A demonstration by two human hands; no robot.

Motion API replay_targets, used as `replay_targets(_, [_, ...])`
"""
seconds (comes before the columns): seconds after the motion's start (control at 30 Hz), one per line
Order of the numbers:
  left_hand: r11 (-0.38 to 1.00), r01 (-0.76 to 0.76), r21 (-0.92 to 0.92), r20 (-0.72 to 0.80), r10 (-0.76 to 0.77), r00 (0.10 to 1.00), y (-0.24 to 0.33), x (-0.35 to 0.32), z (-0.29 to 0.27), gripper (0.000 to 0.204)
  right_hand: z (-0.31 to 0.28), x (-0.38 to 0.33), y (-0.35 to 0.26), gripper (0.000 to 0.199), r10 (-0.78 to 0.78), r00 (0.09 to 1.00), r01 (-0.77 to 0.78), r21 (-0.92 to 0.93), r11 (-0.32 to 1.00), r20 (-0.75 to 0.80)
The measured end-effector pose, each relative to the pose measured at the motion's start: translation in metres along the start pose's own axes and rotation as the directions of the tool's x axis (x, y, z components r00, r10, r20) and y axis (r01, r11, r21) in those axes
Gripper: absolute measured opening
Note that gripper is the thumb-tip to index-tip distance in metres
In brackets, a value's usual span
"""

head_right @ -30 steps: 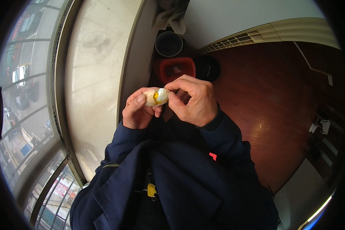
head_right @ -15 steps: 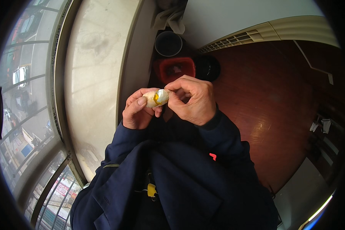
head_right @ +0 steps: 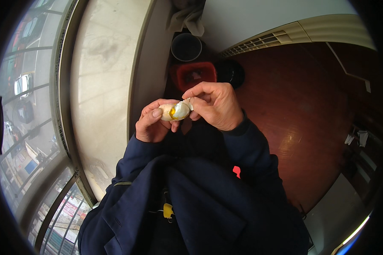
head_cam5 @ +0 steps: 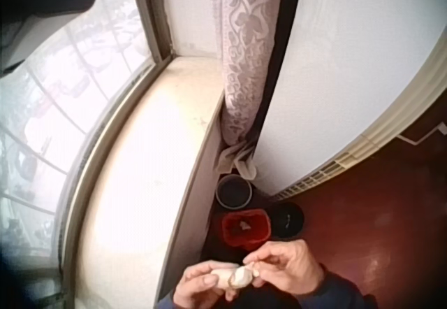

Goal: The person walks down a staircase, enters a room, and picks up a boiled egg from a table. They then peel the eggshell by hand while standing near a window, discarding the shell pieces into a red bin.

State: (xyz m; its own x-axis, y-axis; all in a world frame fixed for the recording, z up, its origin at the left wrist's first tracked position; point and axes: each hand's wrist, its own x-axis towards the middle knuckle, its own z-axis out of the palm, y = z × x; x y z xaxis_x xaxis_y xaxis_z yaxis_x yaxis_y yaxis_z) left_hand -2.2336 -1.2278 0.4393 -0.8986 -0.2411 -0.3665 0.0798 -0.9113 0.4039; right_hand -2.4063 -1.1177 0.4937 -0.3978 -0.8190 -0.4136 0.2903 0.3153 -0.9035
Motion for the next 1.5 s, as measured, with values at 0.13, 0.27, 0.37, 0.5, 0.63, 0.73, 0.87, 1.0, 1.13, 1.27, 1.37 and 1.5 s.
replay_targets(0.13, [0.999,0.047,-0.001,0.024,-0.047,0.999,-0.001,0.001,-0.004,0.049,-0.005,-0.001,-0.005,0.015,0.075,0.996,-0.076,0.017,0.997,0.04])
replay_targets(0.27, [0.999,0.047,0.02,0.042,-0.047,0.998,-0.001,0.003,-0.005,0.056,-0.006,-0.003,-0.009,0.014,0.05,0.998,-0.05,-0.016,0.999,0.046])
replay_targets(0.37, [1.0,-0.016,-0.006,0.028,0.017,0.999,-0.006,0.005,-0.002,0.058,-0.008,-0.002,-0.008,0.013,0.039,0.998,-0.038,-0.008,0.999,0.044])
replay_targets(0.5, [1.0,-0.023,0.007,0.026,0.023,0.999,-0.007,0.006,-0.005,0.059,-0.009,-0.001,-0.007,0.01,0.053,0.998,-0.054,0.036,0.998,0.041])
replay_targets(0.63, [0.999,0.011,-0.036,0.147,-0.006,0.989,-0.004,0.006,-0.009,0.049,-0.013,0.001,-0.006,0.009,0.076,0.993,-0.081,0.061,0.995,0.094])
replay_targets(0.73, [0.999,0.025,-0.023,0.15,-0.022,0.988,-0.004,0.005,-0.009,0.049,-0.017,0.004,-0.003,0.009,0.08,0.988,-0.094,0.104,0.99,0.132])
replay_targets(0.87, [0.999,0.04,-0.016,0.163,-0.037,0.986,-0.004,0.005,-0.009,0.049,-0.019,0.007,0.004,0.012,0.066,0.985,-0.087,0.131,0.988,0.158])
replay_targets(1.0, [1.0,0.027,-0.008,0.172,-0.025,0.985,-0.004,0.007,-0.009,0.05,-0.021,0.01,0.012,0.011,0.077,0.983,-0.114,0.226,0.967,0.167])
replay_targets(1.13, [0.999,0.032,-0.008,0.187,-0.03,0.982,-0.003,0.007,-0.008,0.053,-0.023,0.013,0.019,0.011,0.13,0.979,-0.17,0.282,0.944,0.154])
replay_targets(1.27, [0.999,0.024,0.04,0.143,-0.029,0.989,-0.004,0.006,-0.009,0.058,-0.025,0.015,0.026,0.011,0.152,0.98,-0.187,0.32,0.929,0.131])
replay_targets(1.37, [0.996,0.05,0.073,0.094,-0.057,0.994,-0.005,0.006,-0.013,0.061,-0.025,0.017,0.032,0.011,0.162,0.983,-0.179,0.276,0.944,0.086])
replay_targets(1.5, [0.998,0.043,0.037,0.068,-0.045,0.997,-0.008,0.007,-0.016,0.06,-0.031,0.016,0.037,0.011,0.146,0.984,-0.171,0.31,0.935,0.102])
